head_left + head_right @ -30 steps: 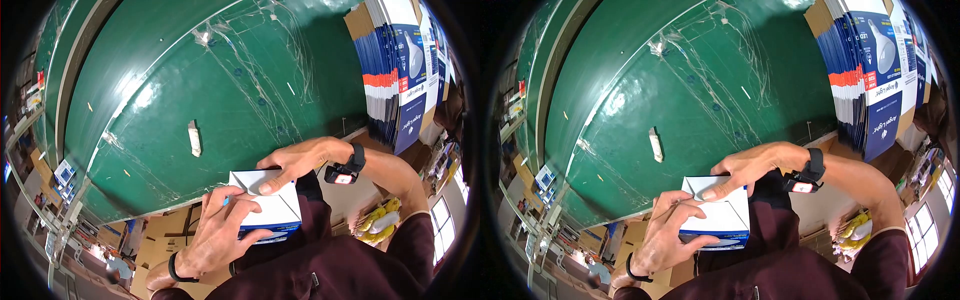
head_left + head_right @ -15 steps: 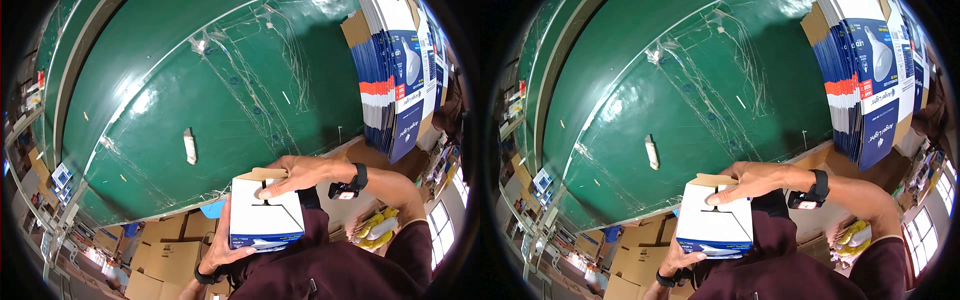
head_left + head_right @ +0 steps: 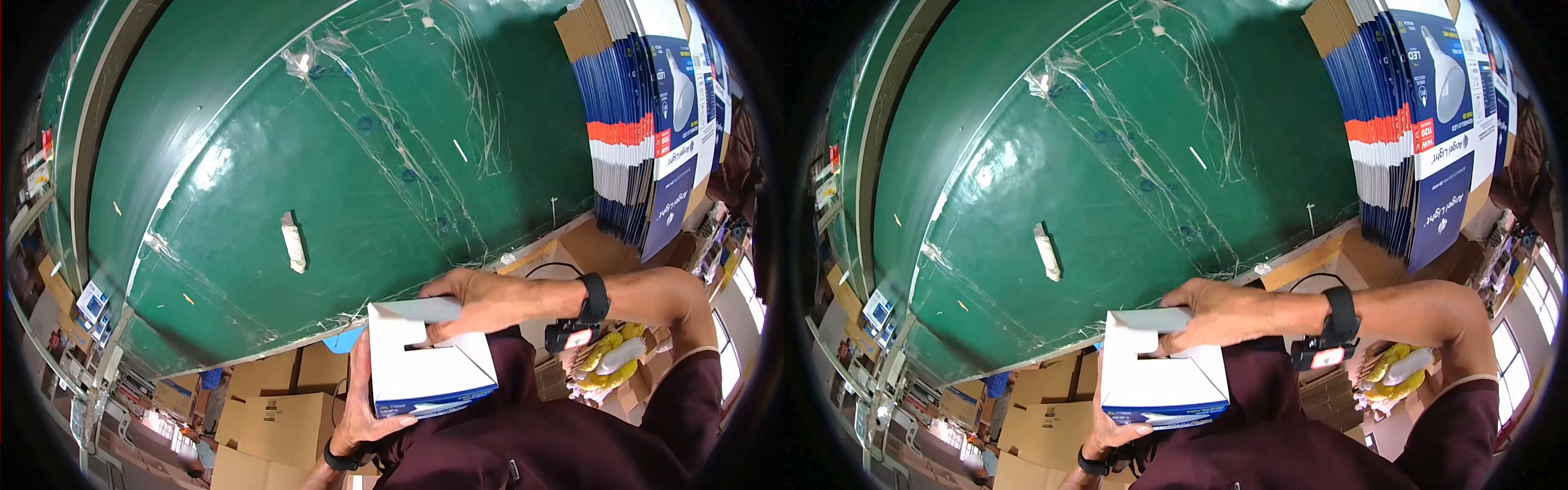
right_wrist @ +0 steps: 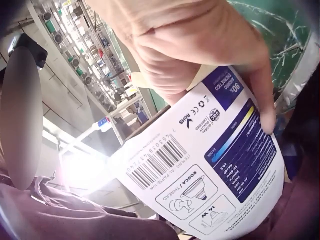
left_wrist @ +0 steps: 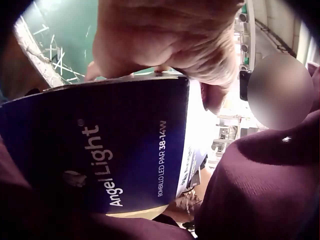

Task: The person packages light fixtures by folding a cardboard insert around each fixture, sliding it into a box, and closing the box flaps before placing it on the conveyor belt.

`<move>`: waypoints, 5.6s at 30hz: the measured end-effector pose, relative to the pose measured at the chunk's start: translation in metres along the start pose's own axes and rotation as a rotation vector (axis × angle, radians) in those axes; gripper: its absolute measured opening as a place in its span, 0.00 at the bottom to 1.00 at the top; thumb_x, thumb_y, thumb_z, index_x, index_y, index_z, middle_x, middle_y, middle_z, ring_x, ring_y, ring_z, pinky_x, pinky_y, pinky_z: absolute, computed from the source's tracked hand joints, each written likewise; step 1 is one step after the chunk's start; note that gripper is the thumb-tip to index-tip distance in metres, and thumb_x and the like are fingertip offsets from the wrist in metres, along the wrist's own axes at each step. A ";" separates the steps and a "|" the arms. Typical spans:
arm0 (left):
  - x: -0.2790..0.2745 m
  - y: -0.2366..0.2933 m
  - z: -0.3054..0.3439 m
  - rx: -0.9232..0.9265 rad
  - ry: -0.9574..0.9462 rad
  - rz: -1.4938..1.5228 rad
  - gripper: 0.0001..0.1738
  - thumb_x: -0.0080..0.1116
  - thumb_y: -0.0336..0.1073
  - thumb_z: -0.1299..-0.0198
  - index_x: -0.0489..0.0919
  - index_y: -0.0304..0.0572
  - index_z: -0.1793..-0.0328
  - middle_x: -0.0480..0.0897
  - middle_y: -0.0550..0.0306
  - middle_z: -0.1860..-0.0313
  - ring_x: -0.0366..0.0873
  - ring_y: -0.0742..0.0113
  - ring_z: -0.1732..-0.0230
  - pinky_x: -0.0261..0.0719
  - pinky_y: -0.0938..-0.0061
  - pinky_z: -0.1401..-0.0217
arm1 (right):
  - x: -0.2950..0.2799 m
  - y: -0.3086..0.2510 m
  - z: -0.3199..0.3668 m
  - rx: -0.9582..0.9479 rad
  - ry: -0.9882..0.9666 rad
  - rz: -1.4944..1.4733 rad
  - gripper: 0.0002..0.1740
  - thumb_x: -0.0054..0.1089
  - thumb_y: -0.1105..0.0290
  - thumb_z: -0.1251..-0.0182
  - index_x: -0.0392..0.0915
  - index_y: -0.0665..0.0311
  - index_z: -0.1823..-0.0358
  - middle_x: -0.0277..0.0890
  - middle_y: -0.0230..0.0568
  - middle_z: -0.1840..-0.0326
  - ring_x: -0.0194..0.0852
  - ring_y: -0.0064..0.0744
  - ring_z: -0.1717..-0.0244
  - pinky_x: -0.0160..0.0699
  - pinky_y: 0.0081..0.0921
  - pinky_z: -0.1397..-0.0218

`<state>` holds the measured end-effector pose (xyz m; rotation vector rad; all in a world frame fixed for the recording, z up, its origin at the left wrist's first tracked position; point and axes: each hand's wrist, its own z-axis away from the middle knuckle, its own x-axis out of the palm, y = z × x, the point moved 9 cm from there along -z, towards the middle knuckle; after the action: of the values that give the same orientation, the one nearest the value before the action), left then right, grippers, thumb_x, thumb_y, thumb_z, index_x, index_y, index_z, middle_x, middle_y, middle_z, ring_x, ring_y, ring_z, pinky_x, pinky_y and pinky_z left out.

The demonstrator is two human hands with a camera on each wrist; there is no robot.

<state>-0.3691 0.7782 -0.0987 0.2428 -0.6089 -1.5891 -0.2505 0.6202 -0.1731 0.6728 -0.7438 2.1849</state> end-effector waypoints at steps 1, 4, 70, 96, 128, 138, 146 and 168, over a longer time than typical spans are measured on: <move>0.000 0.001 -0.002 0.026 -0.010 -0.023 0.81 0.82 0.66 0.57 0.45 0.29 0.09 0.53 0.32 0.13 0.50 0.37 0.12 0.52 0.44 0.13 | 0.002 0.003 0.004 0.038 -0.002 0.018 0.46 0.78 0.45 0.41 0.79 0.74 0.32 0.88 0.49 0.46 0.86 0.38 0.45 0.82 0.30 0.42; 0.003 0.004 0.001 0.076 -0.033 -0.079 0.81 0.83 0.65 0.58 0.45 0.30 0.09 0.53 0.32 0.13 0.49 0.36 0.12 0.52 0.43 0.13 | 0.003 0.014 0.008 0.072 -0.031 -0.025 0.46 0.79 0.43 0.41 0.80 0.73 0.32 0.87 0.49 0.47 0.85 0.39 0.46 0.82 0.30 0.44; 0.008 0.037 -0.009 0.185 -0.191 -0.094 0.75 0.86 0.45 0.53 0.44 0.38 0.07 0.51 0.32 0.13 0.48 0.38 0.10 0.50 0.49 0.11 | 0.022 -0.001 0.013 -0.035 -0.057 0.062 0.55 0.87 0.45 0.47 0.72 0.71 0.25 0.83 0.54 0.35 0.83 0.46 0.36 0.81 0.37 0.31; 0.024 0.057 0.006 0.298 -0.060 -0.069 0.77 0.72 0.72 0.44 0.36 0.33 0.08 0.36 0.27 0.09 0.36 0.33 0.08 0.45 0.38 0.11 | 0.035 -0.024 0.033 -0.043 0.054 0.514 0.50 0.71 0.37 0.36 0.70 0.73 0.26 0.85 0.64 0.42 0.86 0.60 0.39 0.82 0.46 0.34; -0.002 0.065 0.006 0.473 0.009 0.046 0.76 0.80 0.78 0.61 0.59 0.42 0.12 0.38 0.30 0.08 0.38 0.34 0.08 0.45 0.37 0.12 | 0.082 -0.068 0.031 -0.367 0.186 0.903 0.39 0.59 0.53 0.21 0.63 0.78 0.24 0.80 0.64 0.43 0.83 0.63 0.42 0.83 0.52 0.42; 0.000 0.048 0.004 0.416 0.014 0.106 0.81 0.78 0.79 0.60 0.51 0.41 0.08 0.41 0.34 0.07 0.37 0.37 0.07 0.41 0.40 0.09 | 0.085 -0.053 0.002 -0.234 0.064 0.919 0.38 0.68 0.48 0.27 0.67 0.68 0.28 0.78 0.68 0.35 0.83 0.65 0.40 0.80 0.51 0.35; -0.051 0.052 0.009 0.516 0.350 0.277 0.39 0.65 0.72 0.40 0.80 0.41 0.45 0.65 0.35 0.16 0.71 0.53 0.26 0.66 0.56 0.23 | 0.028 -0.018 0.060 -0.403 0.305 0.073 0.46 0.44 0.41 0.12 0.49 0.71 0.12 0.57 0.54 0.11 0.55 0.45 0.12 0.54 0.40 0.12; -0.051 0.152 0.040 0.738 0.243 0.576 0.53 0.62 0.61 0.33 0.60 0.29 0.13 0.72 0.39 0.20 0.74 0.50 0.22 0.69 0.55 0.18 | 0.051 -0.001 0.168 -0.841 1.147 0.598 0.14 0.55 0.71 0.19 0.81 0.70 0.40 0.81 0.53 0.41 0.83 0.53 0.44 0.83 0.40 0.42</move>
<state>-0.2526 0.8373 0.0029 0.7253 -0.9543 -0.7203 -0.2414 0.5302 -0.0220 -1.2543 -1.1078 1.9610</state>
